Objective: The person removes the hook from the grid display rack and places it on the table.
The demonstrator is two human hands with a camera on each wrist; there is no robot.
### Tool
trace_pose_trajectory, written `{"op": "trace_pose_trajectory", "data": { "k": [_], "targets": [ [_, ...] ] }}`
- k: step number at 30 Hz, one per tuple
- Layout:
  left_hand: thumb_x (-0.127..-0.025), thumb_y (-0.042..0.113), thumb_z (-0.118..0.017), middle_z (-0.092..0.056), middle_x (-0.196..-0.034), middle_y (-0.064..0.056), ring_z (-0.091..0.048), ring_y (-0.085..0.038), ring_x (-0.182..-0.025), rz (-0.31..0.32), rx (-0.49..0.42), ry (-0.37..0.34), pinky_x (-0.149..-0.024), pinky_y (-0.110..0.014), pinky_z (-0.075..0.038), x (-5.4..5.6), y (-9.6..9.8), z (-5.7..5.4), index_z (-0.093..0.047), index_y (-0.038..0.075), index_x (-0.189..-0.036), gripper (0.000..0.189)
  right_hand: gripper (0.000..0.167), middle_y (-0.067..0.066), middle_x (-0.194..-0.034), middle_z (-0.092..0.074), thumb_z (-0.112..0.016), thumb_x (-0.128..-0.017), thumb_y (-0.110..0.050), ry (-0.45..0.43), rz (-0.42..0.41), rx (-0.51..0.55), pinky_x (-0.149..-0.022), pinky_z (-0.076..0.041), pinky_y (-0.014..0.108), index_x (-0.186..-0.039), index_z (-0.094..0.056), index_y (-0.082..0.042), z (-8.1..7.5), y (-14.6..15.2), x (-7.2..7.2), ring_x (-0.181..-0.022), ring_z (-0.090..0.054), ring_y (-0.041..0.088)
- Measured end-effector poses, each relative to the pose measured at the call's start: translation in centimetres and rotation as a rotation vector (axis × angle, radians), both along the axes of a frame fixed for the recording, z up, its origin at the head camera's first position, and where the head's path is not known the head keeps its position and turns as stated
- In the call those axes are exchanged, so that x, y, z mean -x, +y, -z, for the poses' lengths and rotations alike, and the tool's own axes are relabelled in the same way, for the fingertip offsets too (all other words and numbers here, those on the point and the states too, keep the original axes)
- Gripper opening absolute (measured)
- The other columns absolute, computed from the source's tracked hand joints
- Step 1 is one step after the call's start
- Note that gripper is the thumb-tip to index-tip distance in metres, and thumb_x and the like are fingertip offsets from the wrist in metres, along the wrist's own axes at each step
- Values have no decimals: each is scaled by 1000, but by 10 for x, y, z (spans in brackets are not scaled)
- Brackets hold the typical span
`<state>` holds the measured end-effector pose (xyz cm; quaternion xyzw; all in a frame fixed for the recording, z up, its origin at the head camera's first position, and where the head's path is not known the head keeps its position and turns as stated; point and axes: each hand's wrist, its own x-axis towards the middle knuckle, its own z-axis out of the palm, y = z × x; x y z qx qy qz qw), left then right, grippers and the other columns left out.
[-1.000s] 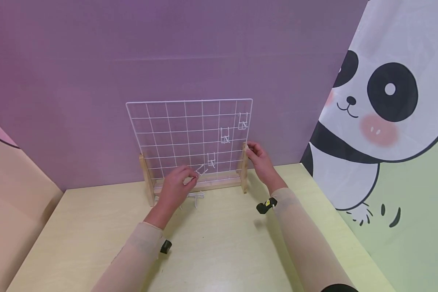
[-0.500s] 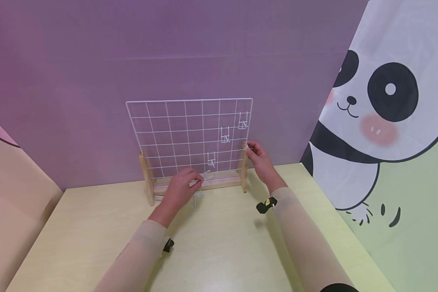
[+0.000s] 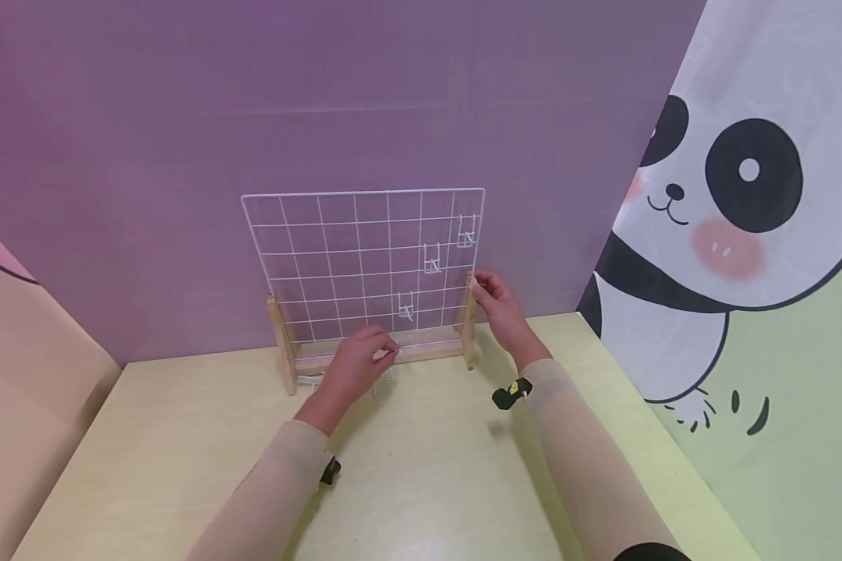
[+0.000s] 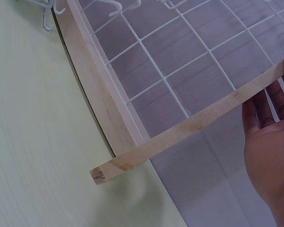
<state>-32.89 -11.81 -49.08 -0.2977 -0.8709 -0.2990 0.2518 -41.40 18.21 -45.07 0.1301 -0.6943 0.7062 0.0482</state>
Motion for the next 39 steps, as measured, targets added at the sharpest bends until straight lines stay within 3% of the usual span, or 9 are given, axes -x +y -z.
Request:
{"op": "trace_pose_trajectory", "data": {
  "k": [20, 39],
  "targets": [
    [-97, 2, -83, -71, -100, 1, -75, -22, -100, -18, 60, -170, -92, -39, -65, 2, 11, 6, -80, 9, -100, 8, 30, 0, -128, -62, -58, -116, -10, 12, -15, 17, -127, -38, 45, -144, -58, -1, 2, 1, 1, -125, -57, 17],
    [-96, -1, -83, -70, -99, 0, -73, -22, -99, -13, 120, -217, -93, -38, -64, 7, 16, 13, -79, 9, -98, 11, 31, 0, -128, -62, -59, -116, -12, 14, -23, 20, -126, -39, 44, -145, -58, -2, 6, 2, 6, -125, -57, 18]
  ]
}}
